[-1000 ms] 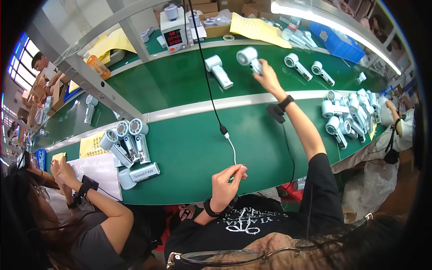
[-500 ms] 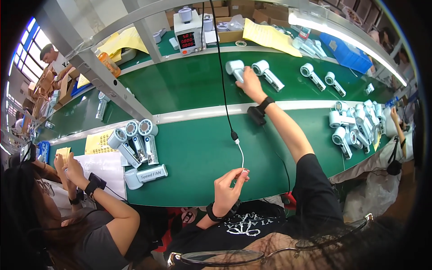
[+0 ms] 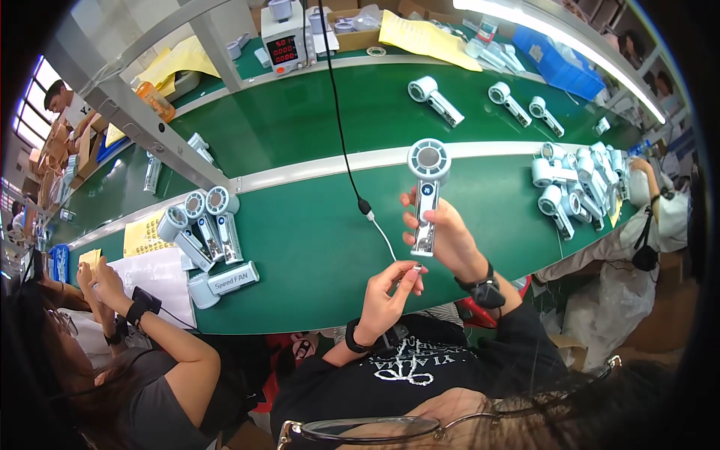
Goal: The person tests a handheld fan by plugging a cable into its base, pressing buttons, and observing the display before setting it aside and repeating the process with another fan.
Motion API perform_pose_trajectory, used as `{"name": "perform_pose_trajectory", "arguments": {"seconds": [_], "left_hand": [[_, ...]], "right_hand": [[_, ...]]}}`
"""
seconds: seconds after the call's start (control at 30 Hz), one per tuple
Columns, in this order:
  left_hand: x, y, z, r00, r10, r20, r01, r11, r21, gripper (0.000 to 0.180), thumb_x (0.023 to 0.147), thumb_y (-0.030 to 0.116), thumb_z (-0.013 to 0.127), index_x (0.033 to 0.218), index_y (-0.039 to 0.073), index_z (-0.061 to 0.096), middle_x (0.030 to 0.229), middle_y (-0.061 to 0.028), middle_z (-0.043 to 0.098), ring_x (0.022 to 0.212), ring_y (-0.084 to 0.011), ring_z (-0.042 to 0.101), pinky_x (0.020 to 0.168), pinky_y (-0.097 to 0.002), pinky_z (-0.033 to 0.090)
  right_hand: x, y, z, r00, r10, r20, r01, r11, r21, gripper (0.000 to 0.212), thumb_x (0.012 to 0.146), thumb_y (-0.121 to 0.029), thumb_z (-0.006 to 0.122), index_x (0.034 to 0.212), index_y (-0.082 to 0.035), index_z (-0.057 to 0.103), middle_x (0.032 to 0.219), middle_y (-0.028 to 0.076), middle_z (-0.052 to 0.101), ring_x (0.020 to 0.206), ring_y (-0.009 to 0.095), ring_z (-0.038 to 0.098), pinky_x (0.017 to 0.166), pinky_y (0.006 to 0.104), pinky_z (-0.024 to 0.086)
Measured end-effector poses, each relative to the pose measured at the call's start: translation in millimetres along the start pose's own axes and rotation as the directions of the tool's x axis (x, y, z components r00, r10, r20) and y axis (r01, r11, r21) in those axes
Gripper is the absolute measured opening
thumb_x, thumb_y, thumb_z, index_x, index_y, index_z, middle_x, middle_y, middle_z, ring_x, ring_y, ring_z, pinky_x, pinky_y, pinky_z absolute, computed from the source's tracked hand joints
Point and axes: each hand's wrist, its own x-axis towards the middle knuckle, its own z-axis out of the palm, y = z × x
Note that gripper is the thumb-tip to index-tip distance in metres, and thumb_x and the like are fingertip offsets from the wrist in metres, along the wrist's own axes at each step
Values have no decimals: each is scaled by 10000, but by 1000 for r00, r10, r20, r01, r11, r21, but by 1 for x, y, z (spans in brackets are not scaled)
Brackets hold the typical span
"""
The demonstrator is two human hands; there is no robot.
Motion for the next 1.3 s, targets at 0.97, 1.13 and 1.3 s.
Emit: {"name": "perform_pose_trajectory", "arguments": {"seconds": [0.97,1.13,1.3], "left_hand": [[-5,-14,15,987,-142,-72,140,990,-30,200,982,102,496,933,-51,613,687,-36,569,596,-87,525,566,-213,430],[-2,-20,15,990,-130,-57,129,991,-29,188,977,100,508,975,-58,609,729,-51,606,639,-102,573,598,-215,448],[0,-21,11,989,-144,21,143,989,43,185,964,88,532,1022,-69,611,814,-89,663,727,-134,642,639,-221,476]], "right_hand": [[-20,35,-15,901,-433,-16,412,869,-275,524,795,17,629,1229,-10,337,1049,139,470,624,155,575,509,266,496],[-23,28,-11,891,-452,-35,420,852,-311,566,775,10,608,1279,-12,352,1087,135,445,630,118,505,486,255,477],[-26,23,-13,891,-452,-42,424,863,-275,565,787,-8,618,1288,-16,356,1125,139,436,636,121,494,481,248,469]]}}
